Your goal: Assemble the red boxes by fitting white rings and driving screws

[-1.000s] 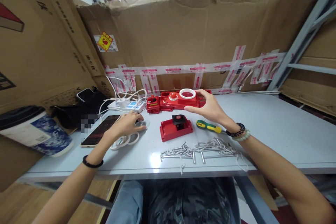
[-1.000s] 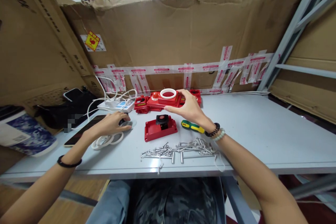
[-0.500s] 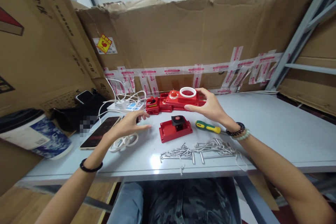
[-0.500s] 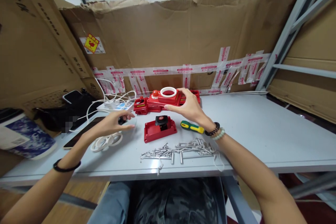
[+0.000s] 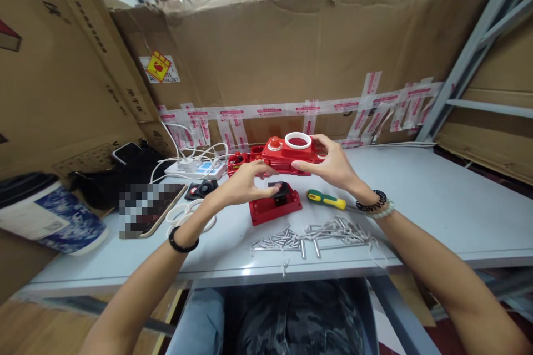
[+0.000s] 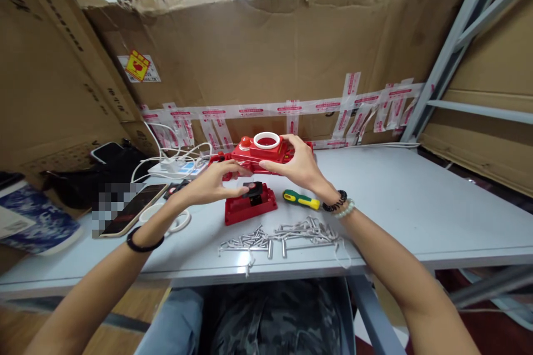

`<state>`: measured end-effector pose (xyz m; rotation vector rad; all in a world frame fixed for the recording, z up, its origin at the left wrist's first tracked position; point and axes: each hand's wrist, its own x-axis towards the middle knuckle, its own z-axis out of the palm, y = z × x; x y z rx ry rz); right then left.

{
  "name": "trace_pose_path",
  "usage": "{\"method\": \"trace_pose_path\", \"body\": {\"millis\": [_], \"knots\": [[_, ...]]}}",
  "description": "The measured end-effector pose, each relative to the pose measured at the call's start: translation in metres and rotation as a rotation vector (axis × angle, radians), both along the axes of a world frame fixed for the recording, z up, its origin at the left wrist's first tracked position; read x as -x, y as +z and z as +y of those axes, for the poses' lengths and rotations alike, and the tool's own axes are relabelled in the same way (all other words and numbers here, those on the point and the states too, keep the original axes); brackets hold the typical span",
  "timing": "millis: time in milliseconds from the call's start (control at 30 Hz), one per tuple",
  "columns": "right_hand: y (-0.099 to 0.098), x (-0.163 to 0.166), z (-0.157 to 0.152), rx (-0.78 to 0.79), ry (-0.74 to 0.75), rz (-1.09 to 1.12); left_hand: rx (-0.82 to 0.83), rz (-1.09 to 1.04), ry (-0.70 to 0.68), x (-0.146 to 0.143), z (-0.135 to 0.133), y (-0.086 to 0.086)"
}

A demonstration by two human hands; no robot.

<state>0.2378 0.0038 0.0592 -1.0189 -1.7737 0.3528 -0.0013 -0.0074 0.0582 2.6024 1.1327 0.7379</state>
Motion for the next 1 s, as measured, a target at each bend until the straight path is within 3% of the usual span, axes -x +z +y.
{"method": "trace_pose_path", "body": {"millis": [167, 500, 1000], "knots": [[-0.001, 0.000, 0.000, 0.013, 0.006, -0.001, 0.053, 0.035, -0.037, -0.016, 0.007, -0.003], [-0.001, 0.001, 0.000, 0.012, 0.004, -0.003, 0.005, 0.065, -0.055, -0.016, 0.012, -0.010], [-0.001, 0.001, -0.001, 0.024, 0.019, 0.003, 0.052, 0.088, -0.049, -0.016, 0.011, -0.008]]}}
